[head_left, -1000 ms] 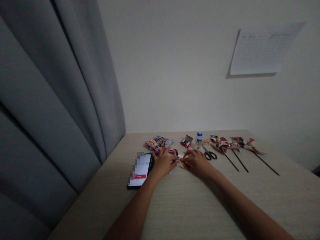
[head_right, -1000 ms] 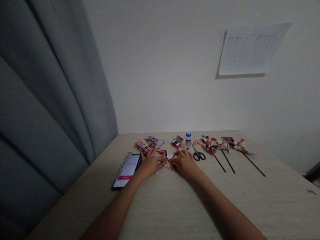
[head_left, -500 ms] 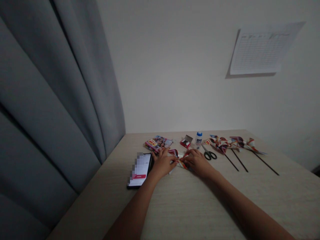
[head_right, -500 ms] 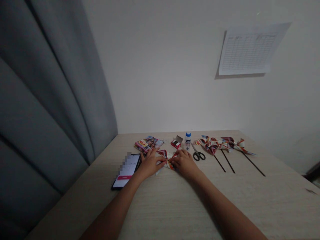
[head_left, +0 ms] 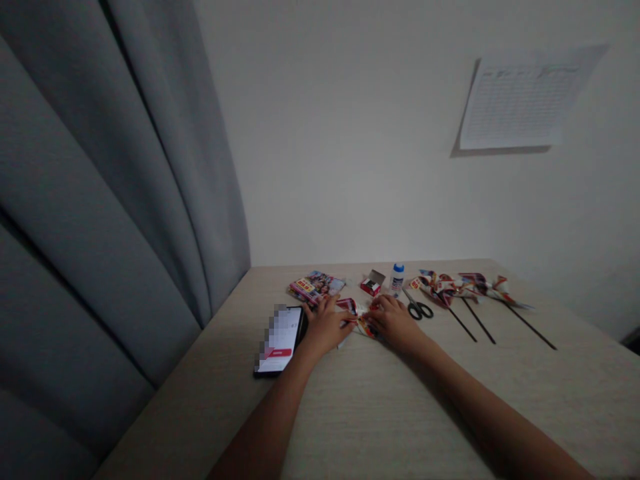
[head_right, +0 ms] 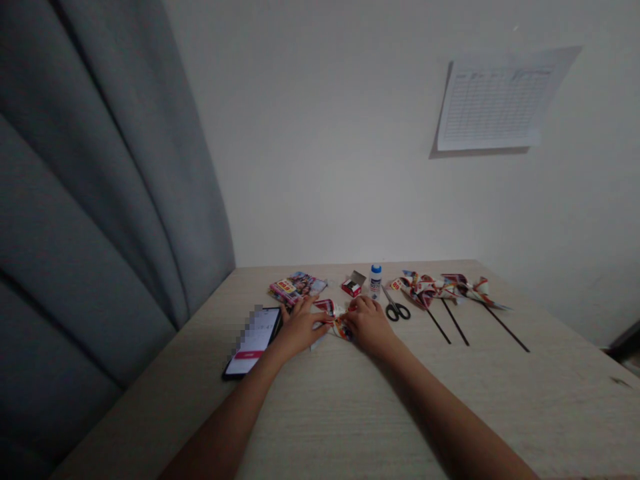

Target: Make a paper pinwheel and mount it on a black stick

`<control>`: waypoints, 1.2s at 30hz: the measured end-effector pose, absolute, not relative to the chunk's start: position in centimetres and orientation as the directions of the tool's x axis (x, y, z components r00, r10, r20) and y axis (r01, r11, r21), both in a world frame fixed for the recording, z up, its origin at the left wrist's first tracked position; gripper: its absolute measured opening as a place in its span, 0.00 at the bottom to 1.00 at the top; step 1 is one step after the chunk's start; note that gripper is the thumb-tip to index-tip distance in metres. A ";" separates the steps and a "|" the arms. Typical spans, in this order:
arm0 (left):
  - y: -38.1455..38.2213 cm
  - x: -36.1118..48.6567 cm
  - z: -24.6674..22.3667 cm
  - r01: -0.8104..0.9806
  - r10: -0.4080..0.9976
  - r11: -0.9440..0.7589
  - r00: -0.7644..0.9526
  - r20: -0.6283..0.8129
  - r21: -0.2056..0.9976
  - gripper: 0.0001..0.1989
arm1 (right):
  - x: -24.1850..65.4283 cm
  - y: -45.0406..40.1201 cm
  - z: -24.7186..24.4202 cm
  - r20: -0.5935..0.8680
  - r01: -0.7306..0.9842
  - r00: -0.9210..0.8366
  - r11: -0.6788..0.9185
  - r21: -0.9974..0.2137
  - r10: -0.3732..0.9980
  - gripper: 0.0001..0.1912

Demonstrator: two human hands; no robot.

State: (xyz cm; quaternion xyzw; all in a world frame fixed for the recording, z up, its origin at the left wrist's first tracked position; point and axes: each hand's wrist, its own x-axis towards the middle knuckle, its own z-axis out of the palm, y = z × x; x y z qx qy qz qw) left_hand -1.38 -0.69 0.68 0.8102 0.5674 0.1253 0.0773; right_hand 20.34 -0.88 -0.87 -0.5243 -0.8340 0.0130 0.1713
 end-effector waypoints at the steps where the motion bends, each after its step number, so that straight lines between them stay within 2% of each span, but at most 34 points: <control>1: -0.7 -1.4 0.7 0.900 0.938 -0.345 0.325 0.116 0.268 0.14 | 20.3 -0.9 -0.8 0.274 0.871 -0.394 0.451 -0.194 0.878 0.16; 6: -0.7 -1.4 0.7 0.893 0.934 -0.356 0.340 0.106 0.275 0.14 | 20.5 -0.9 -1.2 0.282 0.870 -0.383 0.446 -0.211 0.880 0.15; 13: -0.8 -1.5 0.3 0.864 0.918 -0.396 0.362 0.161 0.311 0.12 | 21.1 -1.0 -1.1 0.328 0.814 -0.362 0.468 -0.344 0.872 0.16; 16: -1.0 -1.5 0.3 0.864 0.914 -0.404 0.363 0.183 0.301 0.12 | 21.2 -1.1 -0.4 0.368 0.792 -0.356 0.486 -0.370 0.859 0.15; 20: -1.1 -1.6 0.5 0.868 0.905 -0.420 0.376 0.201 0.265 0.12 | 21.1 -1.7 0.1 0.343 0.777 -0.375 0.494 -0.390 0.861 0.14; 26: -1.3 -1.6 0.8 0.876 0.894 -0.433 0.387 0.226 0.213 0.11 | 20.7 -2.2 0.2 0.285 0.813 -0.368 0.455 -0.362 0.885 0.19; 36: -1.5 -1.5 1.4 0.860 0.894 -0.439 0.392 0.216 0.259 0.12 | 20.7 -1.5 -0.5 0.206 0.867 -0.388 0.431 -0.251 0.899 0.20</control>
